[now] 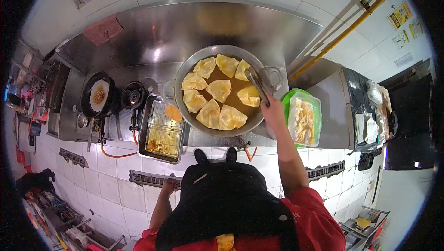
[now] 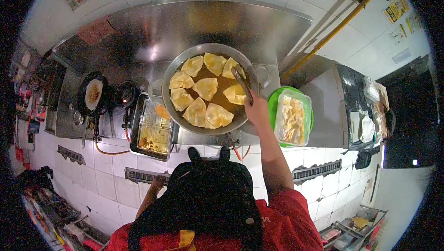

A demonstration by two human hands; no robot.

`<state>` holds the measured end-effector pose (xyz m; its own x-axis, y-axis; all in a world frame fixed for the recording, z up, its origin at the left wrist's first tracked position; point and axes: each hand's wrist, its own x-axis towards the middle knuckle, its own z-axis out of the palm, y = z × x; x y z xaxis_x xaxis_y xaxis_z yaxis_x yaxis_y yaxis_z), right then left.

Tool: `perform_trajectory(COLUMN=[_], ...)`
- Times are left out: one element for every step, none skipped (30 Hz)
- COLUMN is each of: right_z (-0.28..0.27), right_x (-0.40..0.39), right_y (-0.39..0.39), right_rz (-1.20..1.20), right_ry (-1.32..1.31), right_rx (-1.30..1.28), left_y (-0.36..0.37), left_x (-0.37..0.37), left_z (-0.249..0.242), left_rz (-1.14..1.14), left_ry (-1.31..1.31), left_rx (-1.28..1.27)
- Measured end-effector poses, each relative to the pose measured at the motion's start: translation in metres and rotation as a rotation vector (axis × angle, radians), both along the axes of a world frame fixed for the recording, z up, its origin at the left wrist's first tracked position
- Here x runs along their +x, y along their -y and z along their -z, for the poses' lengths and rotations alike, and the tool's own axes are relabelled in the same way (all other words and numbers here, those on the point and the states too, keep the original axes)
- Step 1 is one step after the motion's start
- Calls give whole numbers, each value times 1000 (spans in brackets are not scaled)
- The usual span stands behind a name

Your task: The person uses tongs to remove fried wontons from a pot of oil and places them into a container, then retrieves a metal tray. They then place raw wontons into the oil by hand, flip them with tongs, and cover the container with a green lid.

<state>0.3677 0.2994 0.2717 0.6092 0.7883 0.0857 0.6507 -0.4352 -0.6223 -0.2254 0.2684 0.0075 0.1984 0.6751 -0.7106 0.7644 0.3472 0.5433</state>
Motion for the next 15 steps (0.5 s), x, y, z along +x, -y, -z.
perform_trajectory(right_z=[3,7,13,18,24,34,43,52,45,31,23,24,26,27,32], right_x=[5,8,10,13,16,20,22,26,24,19,14,13,16,19,22], right_y=[-11,-19,-23,-26,-29,-29,-29,-29,-30,-30,-30,-30,-30,-30,-29], right_rz=[5,10,7,5,2,-3,-20,-37,-41,-16,9,3,23,43,37], right_ry=[0,1,4,-13,-30,-27,12,49,48,-23,-95,-100,-66,-32,-34], right_rx=[-55,-111,-105,-95,-86,-84,-8,67,66,-6,-80,-83,-72,-61,-67], left_y=[-4,-8,-11,-14,-9,-4,-2,0,2,6,12,21,24,27,32], left_x=[-4,-8,-14,-21,-22,-23,-19,-17,-8,-4,-9,-16,-12,1,-3], left_z=[11,23,37,52,58,61,57,53,31,17,18,21,9,1,2], left_rz=[-4,1,6,405,401,222,43,37,-120,-278,-283,-85,114,-435,-441], left_ry=[2,35,67,-56,-54,53,160,160,228,293,289,317,342,211,209], left_rx=[8,-27,-63,163,167,163,159,161,-42,-249,-251,-51,149,-257,-262])
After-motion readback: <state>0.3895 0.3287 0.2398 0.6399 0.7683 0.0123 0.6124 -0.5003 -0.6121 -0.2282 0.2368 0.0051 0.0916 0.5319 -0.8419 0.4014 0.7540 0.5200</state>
